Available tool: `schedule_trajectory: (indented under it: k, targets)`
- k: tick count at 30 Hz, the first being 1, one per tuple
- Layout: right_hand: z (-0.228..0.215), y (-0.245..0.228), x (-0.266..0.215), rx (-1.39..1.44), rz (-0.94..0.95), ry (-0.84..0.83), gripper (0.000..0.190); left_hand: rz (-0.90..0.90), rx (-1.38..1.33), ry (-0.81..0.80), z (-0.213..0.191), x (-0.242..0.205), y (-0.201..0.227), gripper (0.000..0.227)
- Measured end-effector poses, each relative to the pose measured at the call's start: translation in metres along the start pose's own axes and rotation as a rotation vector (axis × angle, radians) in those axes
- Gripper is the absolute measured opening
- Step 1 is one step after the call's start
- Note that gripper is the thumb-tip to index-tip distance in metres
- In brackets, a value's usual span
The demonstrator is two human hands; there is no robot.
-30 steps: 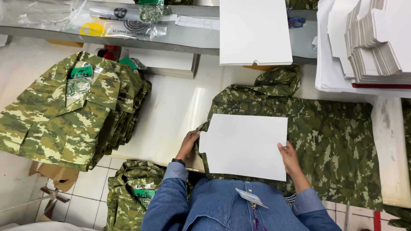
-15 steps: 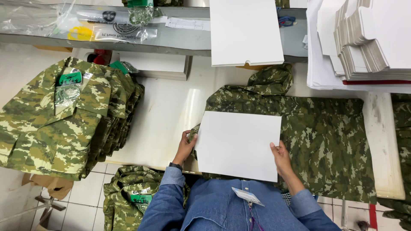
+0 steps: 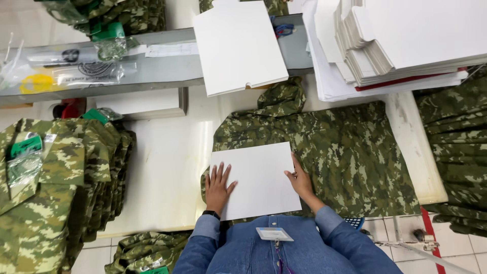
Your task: The person folds camouflage military shirts on a table. They place a white cardboard insert inside each shirt, fold the sleeves and sides inward, and then fold the shirt into a compact rectangle. The folded shirts are stacked on the table.
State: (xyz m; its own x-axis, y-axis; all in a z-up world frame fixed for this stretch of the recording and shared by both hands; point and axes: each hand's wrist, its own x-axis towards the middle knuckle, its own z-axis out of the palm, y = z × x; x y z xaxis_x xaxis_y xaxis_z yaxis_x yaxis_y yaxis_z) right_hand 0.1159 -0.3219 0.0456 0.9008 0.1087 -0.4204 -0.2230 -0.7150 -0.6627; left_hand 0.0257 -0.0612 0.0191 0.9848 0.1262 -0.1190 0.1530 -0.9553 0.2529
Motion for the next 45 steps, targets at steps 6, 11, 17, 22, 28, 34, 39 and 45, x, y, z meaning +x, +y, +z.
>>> schedule_trajectory:
  k: [6, 11, 17, 22, 28, 34, 39, 45]
  targets:
    - [-0.007, 0.02, 0.074, -0.641, -0.079, -0.167, 0.051, -0.053, 0.167, -0.08, 0.001, 0.015, 0.002, 0.066]
    - [-0.023, -0.045, 0.148, -0.522, -0.306, 0.112, 0.043, -0.063, 0.3, -0.173, 0.023, 0.038, 0.008, 0.086]
    - [-0.024, -0.08, 0.168, -0.311, -0.263, -0.209, 0.038, -0.033, 0.225, -0.269, 0.021, 0.049, 0.013, 0.081]
    - [0.011, 0.019, 0.11, -0.213, -1.085, 0.178, 0.017, -0.098, -0.15, -0.24, 0.001, 0.045, 0.01, 0.08]
    - [0.006, 0.062, 0.051, -0.599, -0.947, -0.061, 0.017, -0.183, -0.46, 0.048, -0.066, 0.042, 0.043, 0.107]
    - [-0.086, 0.037, 0.1, 0.005, -0.586, 0.093, 0.042, 0.02, 0.502, -0.073, -0.049, 0.042, 0.058, 0.053]
    - [-0.173, 0.062, 0.143, -0.917, -0.583, 0.174, 0.037, 0.127, 0.279, -0.156, 0.016, 0.054, 0.02, 0.04]
    - [-0.221, 0.134, 0.083, -0.924, -0.695, 0.764, 0.01, 0.216, 0.033, -0.397, 0.007, 0.05, 0.009, 0.088]
